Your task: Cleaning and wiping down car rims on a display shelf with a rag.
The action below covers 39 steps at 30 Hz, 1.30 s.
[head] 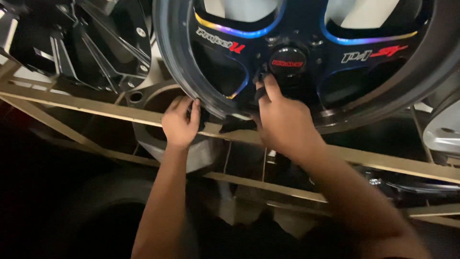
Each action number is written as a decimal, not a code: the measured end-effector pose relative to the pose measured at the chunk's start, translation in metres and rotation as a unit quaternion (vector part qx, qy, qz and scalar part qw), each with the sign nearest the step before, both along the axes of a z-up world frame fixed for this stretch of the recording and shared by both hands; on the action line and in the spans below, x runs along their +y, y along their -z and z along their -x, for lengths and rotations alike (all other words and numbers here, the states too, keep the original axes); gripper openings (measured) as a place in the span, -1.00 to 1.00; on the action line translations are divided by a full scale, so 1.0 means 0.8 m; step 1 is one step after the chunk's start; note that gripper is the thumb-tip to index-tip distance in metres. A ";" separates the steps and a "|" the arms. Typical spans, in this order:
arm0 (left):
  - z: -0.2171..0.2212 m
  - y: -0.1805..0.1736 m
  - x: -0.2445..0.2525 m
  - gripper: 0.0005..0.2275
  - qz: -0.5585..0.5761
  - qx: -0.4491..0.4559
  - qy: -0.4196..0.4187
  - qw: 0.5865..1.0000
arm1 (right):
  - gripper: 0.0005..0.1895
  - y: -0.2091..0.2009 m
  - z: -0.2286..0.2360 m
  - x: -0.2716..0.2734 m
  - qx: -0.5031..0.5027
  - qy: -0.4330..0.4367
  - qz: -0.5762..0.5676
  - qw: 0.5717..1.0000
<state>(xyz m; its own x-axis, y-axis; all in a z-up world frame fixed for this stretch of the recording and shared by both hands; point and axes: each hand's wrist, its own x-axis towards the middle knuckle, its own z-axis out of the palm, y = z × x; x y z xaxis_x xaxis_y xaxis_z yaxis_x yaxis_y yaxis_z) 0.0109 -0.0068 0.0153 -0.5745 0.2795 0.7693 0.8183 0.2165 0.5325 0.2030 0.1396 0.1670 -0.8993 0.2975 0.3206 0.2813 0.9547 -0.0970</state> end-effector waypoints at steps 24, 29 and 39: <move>-0.005 0.000 0.000 -0.84 0.011 -0.040 -0.013 0.999 | -0.60 0.031 0.020 0.013 -0.030 -0.078 -0.131 0.988; -0.006 -0.003 0.002 -0.84 -0.010 -0.012 -0.016 1.000 | -0.35 0.083 0.034 -0.013 0.296 -0.173 0.324 0.882; -0.004 -0.003 0.001 -0.84 -0.012 -0.025 -0.021 0.999 | -0.41 0.124 -0.009 0.009 0.302 -0.385 0.822 0.290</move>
<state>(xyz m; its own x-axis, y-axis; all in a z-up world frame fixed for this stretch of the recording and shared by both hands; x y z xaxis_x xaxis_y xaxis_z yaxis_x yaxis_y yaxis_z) 0.0143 -0.0057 0.0179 -0.6240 0.2366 0.7448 0.7805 0.2368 0.5786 0.2099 0.1466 0.0675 -0.8295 0.2808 0.4828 -0.4972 -0.7650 -0.4093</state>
